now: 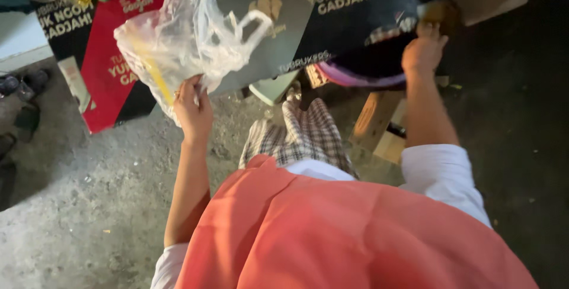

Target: The person cleans various surfaces in a small shop using a cloth. They wipe a green plastic rack, a table with a branded mat, and the area around a water dispenser and kettle. The person moves between these areas to clean them thoroughly.

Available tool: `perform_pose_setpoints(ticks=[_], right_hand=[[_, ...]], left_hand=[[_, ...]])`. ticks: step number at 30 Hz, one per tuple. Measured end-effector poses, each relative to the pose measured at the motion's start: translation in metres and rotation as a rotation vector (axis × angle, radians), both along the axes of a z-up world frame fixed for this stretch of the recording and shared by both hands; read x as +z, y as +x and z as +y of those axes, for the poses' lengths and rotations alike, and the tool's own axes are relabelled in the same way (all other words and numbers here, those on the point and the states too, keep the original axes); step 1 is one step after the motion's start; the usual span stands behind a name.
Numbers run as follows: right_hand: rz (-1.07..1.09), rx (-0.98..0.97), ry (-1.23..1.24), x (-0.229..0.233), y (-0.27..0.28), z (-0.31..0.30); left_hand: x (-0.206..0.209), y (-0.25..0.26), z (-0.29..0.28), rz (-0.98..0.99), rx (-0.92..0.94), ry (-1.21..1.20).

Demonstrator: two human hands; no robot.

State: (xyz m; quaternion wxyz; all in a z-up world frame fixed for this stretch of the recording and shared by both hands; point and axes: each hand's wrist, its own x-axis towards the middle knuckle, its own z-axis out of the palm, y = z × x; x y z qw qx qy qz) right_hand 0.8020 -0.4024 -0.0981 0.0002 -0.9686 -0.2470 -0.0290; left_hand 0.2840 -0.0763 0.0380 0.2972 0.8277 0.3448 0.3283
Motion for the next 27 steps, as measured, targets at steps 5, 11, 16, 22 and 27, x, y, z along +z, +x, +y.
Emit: perform_pose_setpoints(ticks=[5,11,16,22,27], right_hand=[[0.046,-0.027,0.457,0.007,-0.043,-0.026],[-0.169,0.346,0.682,0.027,-0.096,0.030],[0.204,0.246,0.490,0.029,-0.130,0.096],[0.531,0.720,0.745,0.078,-0.183,0.171],[0.280,0.806,0.835,0.124,-0.167,0.187]], left_hand=[[0.005,-0.038,-0.017,-0.175,0.101,0.019],[0.008,-0.086,-0.043,-0.239,0.266,-0.046],[-0.001,-0.115,-0.065,-0.507,0.329,-0.218],[-0.003,-0.134,-0.089,-0.495,0.442,-0.158],[0.002,-0.107,-0.107,-0.500,0.478,-0.179]])
